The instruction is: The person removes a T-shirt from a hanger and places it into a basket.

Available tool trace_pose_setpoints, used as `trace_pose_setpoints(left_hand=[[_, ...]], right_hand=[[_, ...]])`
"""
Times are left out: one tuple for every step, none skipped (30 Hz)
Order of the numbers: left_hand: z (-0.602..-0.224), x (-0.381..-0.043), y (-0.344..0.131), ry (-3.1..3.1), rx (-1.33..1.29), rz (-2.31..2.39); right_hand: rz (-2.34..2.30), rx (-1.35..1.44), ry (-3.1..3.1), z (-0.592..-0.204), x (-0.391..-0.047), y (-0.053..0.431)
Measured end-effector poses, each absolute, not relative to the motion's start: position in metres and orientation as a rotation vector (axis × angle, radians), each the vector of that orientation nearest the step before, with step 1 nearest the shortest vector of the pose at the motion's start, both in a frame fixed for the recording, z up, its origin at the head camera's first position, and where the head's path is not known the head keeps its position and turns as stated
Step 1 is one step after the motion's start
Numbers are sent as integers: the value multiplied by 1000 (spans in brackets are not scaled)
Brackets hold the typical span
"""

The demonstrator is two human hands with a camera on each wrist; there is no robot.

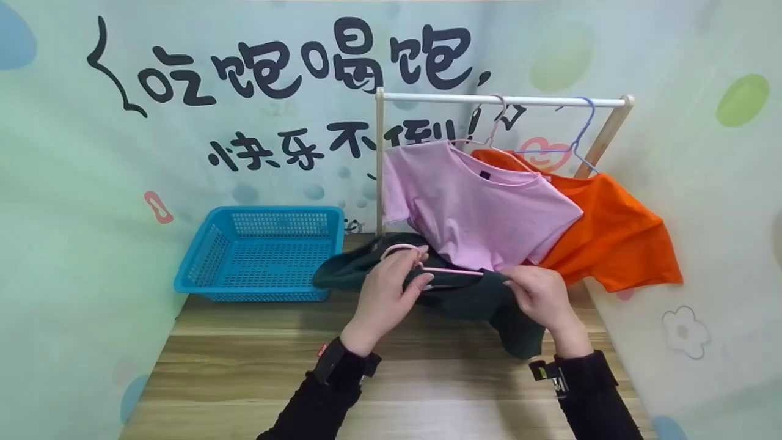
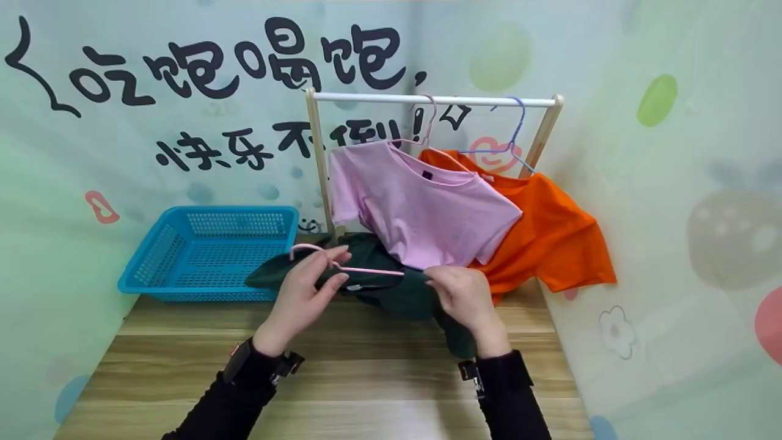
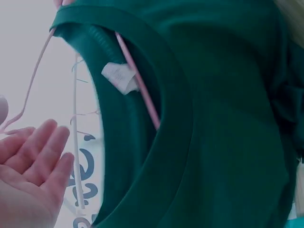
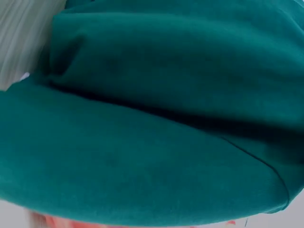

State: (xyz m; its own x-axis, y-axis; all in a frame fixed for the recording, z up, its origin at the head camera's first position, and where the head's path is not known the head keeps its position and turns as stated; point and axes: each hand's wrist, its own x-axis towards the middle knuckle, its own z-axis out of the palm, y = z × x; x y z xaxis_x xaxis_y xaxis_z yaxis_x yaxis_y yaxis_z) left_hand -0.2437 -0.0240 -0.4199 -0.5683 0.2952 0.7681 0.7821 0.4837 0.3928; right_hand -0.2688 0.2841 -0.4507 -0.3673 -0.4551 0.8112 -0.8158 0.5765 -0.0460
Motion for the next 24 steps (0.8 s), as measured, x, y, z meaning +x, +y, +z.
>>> trace_pose_setpoints(left_hand=[[-420,-243,-24,-2097,-879,-1009],[-420,-242,-24,-2092,-871,-1015],[-420,-241,-24,-2085,-859,-1020],[-420,-241,-24,-2081,-846,-1030],[-420,-240,-25,-2080,-829,-1039],[-421,-240,-25,-2077,-815,-1049],[-421,-239,-26,-2077,-802,-1059],[-422,-239,-27,-2082,-787,-1063],[-423,-238,-28,-2092,-772,-1067],[-424,-237,-29,-2104,-755,-1069],[-425,-237,-30,-2118,-737,-1073],[-426,-237,-31,-2134,-722,-1080],[-428,-236,-33,-2152,-709,-1082],[-430,-236,-34,-2168,-697,-1081],[-432,-235,-35,-2182,-687,-1076],[-434,-234,-37,-2192,-679,-1073],[-436,-234,-38,-2200,-672,-1075],[-438,-233,-40,-2206,-667,-1076],[-440,-233,-41,-2209,-663,-1080],[-442,-232,-42,-2210,-655,-1086],[-444,-232,-44,-2211,-645,-1094],[-446,-232,-45,-2210,-635,-1106],[-448,-232,-47,-2209,-622,-1114],[-449,-232,-48,-2206,-609,-1118]], right_hand=[[580,1025,-2009,-451,-269,282],[583,1036,-2003,-451,-269,279],[587,1045,-1998,-452,-269,277],[591,1051,-1997,-452,-270,276],[597,1058,-1999,-453,-270,274],[602,1061,-2004,-454,-271,272],[612,1064,-2006,-456,-271,271],[620,1065,-2007,-457,-272,269],[630,1064,-2010,-458,-272,268],[641,1060,-2013,-460,-273,267],[656,1054,-2013,-461,-273,266],[673,1045,-2017,-462,-273,266],[692,1035,-2020,-464,-273,265],[711,1025,-2028,-466,-272,266],[732,1015,-2031,-468,-272,266],[753,1005,-2031,-470,-271,267],[774,995,-2031,-472,-271,267],[794,985,-2030,-474,-270,268],[812,975,-2029,-477,-269,269],[828,960,-2025,-479,-269,270],[844,945,-2023,-481,-269,271],[859,926,-2022,-482,-268,271],[871,906,-2023,-484,-268,272],[888,883,-2024,-485,-268,273]])
